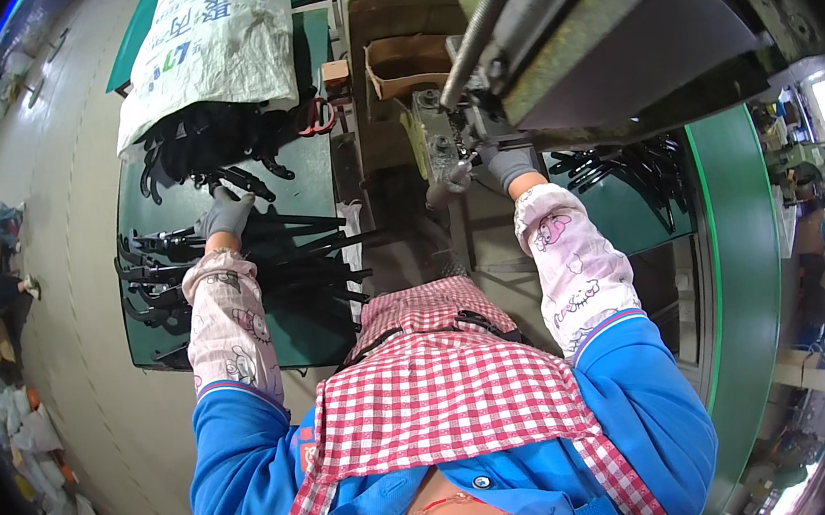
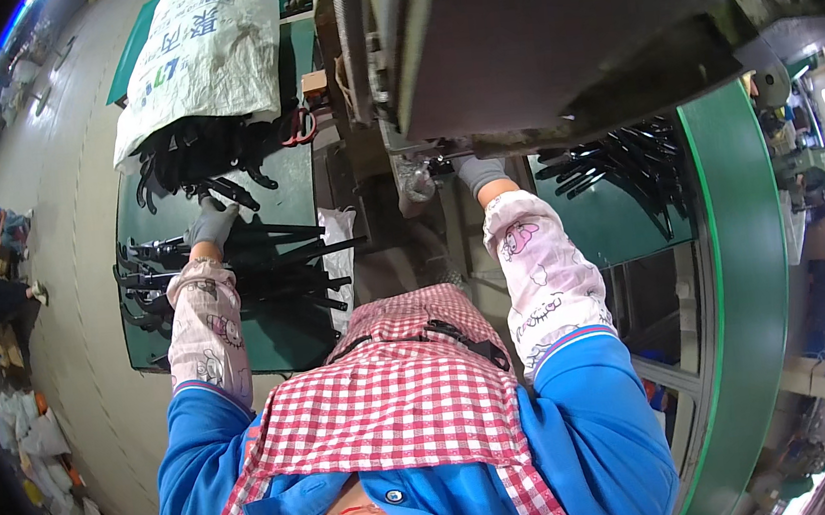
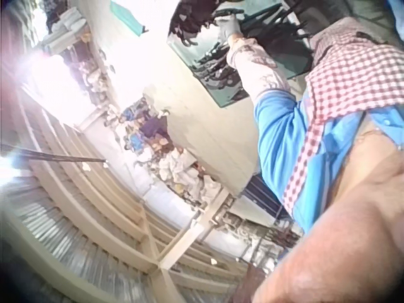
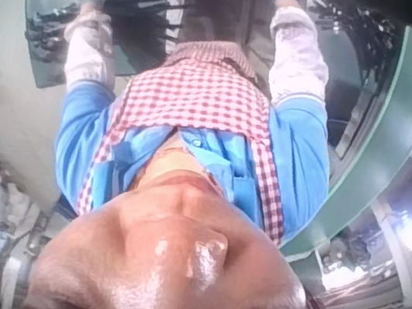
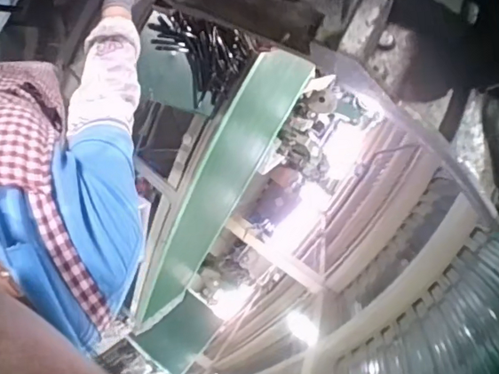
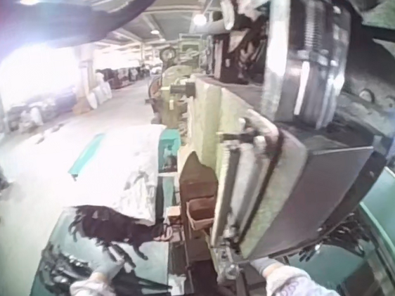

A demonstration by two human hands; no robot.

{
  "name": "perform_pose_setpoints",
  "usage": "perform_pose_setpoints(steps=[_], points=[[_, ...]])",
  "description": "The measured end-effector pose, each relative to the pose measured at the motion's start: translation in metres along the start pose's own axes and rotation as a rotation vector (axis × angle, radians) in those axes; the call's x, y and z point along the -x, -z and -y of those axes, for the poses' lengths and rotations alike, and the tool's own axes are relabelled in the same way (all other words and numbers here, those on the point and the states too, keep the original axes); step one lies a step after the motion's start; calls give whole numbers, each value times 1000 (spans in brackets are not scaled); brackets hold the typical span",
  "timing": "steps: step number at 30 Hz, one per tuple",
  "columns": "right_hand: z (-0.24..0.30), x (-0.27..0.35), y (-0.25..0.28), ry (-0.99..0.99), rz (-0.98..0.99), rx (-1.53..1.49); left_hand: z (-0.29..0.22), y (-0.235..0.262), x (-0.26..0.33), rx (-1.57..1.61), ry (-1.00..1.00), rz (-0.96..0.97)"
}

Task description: The person repeatedly picks black plastic components from a green workbench, inserts them into a press-like machine, and removes the processed parts. The cycle continues with the person handling the parts one at a time and placing them back on the bench.

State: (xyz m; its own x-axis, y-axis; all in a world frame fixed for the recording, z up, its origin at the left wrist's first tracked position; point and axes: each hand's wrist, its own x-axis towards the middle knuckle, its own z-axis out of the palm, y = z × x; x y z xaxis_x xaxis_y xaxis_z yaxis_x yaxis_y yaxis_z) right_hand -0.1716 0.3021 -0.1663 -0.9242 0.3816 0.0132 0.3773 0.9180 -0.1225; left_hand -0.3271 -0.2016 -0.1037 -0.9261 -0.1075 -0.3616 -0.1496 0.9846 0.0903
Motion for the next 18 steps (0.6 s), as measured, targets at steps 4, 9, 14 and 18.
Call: perform_pose_setpoints(steps=[4,9,14,18], points=[[57,-13,37,57,168,-42,123,-65,-57,713,33,-504],[41,41,75,91,-222,-477,41,-8,18,1850,-247,-440],[74,80,170,373,99,-1440,2,2,166,1785,-486,-219],[86,72,177,352,344,-1556,-63,-14,244,1854,-473,85]])
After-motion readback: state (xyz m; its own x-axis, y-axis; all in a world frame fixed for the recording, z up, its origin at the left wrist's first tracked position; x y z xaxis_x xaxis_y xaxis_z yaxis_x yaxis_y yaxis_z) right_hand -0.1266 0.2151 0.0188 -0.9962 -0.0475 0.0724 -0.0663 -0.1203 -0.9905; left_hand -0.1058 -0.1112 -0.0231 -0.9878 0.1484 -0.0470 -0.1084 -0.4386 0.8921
